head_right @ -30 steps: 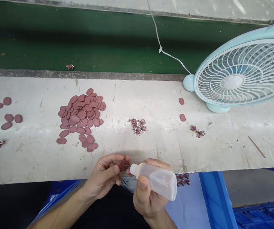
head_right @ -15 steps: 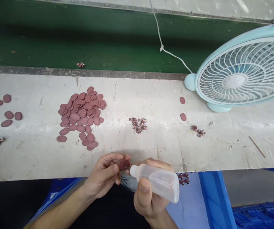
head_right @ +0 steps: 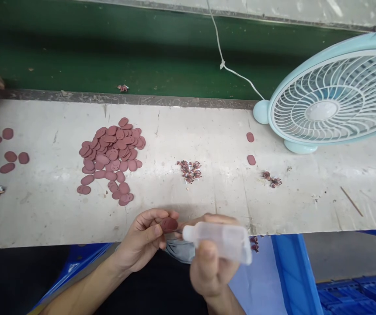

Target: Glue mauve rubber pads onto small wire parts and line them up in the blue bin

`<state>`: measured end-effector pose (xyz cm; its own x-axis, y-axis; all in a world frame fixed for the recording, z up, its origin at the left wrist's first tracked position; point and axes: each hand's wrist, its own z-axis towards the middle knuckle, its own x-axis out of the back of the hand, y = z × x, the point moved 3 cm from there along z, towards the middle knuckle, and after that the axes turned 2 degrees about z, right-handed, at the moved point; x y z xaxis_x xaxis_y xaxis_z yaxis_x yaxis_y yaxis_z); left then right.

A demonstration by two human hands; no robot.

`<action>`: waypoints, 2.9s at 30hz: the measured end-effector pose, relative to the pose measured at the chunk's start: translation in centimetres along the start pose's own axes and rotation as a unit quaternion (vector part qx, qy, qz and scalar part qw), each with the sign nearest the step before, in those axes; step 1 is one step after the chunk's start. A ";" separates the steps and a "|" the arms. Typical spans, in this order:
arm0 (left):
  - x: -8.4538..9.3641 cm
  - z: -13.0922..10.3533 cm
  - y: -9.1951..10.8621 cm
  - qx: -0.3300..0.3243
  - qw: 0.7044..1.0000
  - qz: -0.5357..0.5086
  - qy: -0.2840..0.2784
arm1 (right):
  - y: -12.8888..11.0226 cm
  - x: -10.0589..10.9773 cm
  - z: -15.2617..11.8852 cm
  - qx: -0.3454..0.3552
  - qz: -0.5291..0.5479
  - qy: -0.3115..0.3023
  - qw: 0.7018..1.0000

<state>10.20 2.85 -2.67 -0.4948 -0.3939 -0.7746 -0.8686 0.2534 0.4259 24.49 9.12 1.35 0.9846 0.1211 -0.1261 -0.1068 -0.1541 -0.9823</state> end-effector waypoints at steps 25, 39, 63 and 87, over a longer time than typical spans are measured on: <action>2.3 -0.9 2.8 -0.037 0.997 -0.031 0.053 | -0.2 -12.3 23.3 0.174 -0.303 -0.139 0.927; 2.6 -3.6 3.8 -0.068 0.988 -0.020 0.135 | -2.7 -19.9 25.8 0.216 -0.333 -0.110 0.911; 0.9 -1.4 1.5 -0.085 0.986 0.122 0.071 | 0.2 -3.0 -0.5 -0.106 0.003 -0.124 0.987; 0.7 -1.2 0.9 -0.077 0.982 0.150 0.084 | -0.5 -1.8 0.0 -0.110 -0.087 -0.141 0.980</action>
<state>9.01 1.71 -2.29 -0.7149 -0.4656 -0.5217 -0.6713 0.2482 0.6984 22.78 9.03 2.08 0.9043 0.4261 -0.0237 0.1222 -0.3116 -0.9423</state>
